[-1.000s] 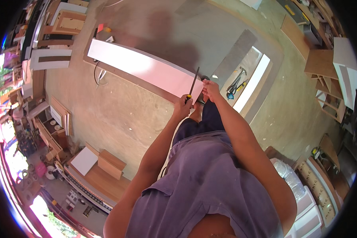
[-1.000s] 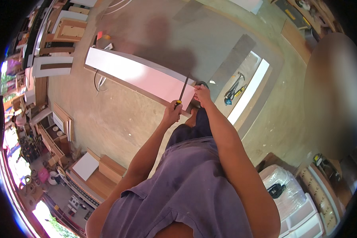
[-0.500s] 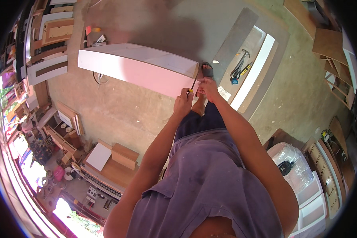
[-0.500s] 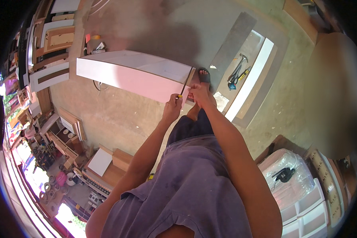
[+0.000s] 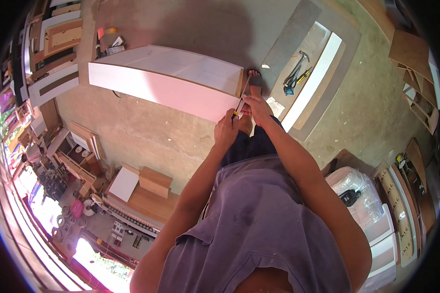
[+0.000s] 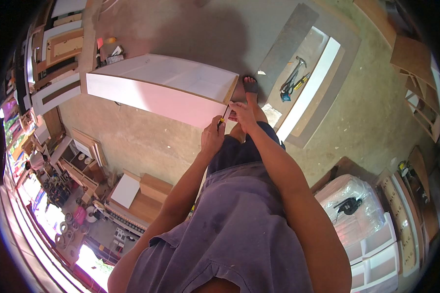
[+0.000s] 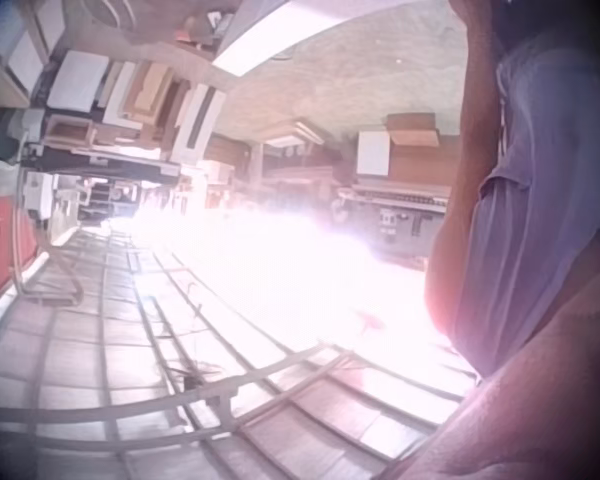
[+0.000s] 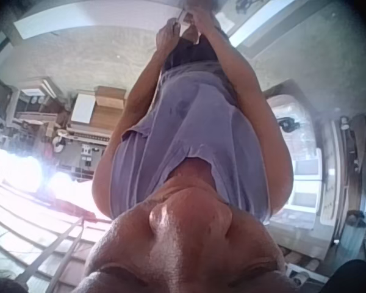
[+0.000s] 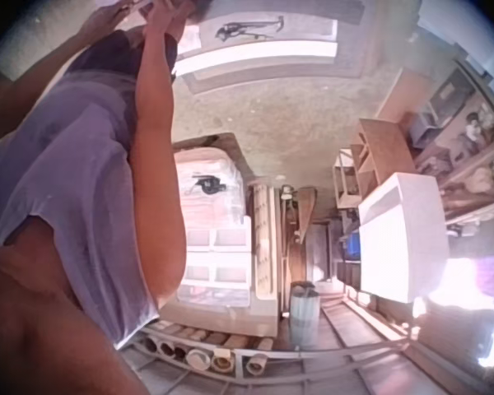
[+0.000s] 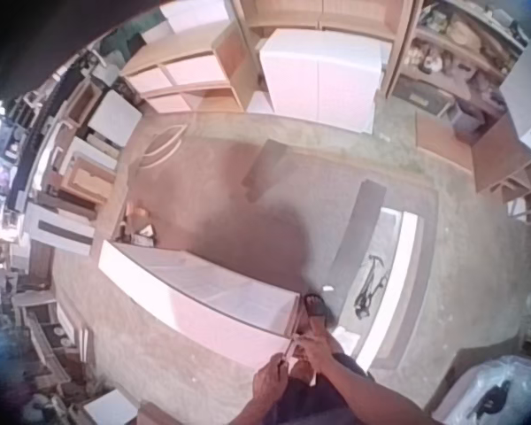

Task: The person uses a screwdriver to tighten screws on a white cabinet door, then flips the door and uses a sanding block to smooth its edges. The person then places the door onto a cabinet frame and adjusts a wooden panel.

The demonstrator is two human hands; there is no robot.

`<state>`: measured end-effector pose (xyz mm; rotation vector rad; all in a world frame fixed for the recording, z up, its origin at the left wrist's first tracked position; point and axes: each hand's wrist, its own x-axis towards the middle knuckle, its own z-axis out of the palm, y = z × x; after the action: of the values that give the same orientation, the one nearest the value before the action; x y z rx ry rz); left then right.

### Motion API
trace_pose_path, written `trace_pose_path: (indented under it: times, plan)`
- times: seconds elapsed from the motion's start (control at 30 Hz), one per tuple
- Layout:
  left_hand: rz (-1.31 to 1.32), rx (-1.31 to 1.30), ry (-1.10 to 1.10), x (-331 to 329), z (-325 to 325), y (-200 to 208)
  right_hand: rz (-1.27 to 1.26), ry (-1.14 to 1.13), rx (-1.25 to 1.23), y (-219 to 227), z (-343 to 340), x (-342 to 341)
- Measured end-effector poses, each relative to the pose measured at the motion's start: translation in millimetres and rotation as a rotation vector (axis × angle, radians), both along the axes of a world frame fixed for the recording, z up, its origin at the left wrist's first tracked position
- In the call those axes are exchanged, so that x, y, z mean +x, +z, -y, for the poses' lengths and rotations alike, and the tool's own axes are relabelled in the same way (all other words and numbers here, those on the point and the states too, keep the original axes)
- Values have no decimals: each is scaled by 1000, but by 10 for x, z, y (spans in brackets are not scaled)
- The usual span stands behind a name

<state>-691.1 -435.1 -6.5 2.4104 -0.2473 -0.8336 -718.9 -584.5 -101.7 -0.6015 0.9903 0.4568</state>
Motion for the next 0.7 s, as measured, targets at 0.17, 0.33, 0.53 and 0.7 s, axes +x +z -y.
trace_pose_path:
  times: [0.17, 0.33, 0.53, 0.7]
  plan:
    - [-27, 56, -5, 19, 28, 71, 0, 25, -1, 49, 13, 37]
    - [-44, 92, -10, 23, 61, 94, 25, 61, -4, -26, 12, 27]
    - [-108, 214, -48, 51, 134, 145, 18, 137, -90, 32, 19, 81]
    - [-159, 283, -83, 32, 165, 97, 8, 219, -246, 143, 16, 161]
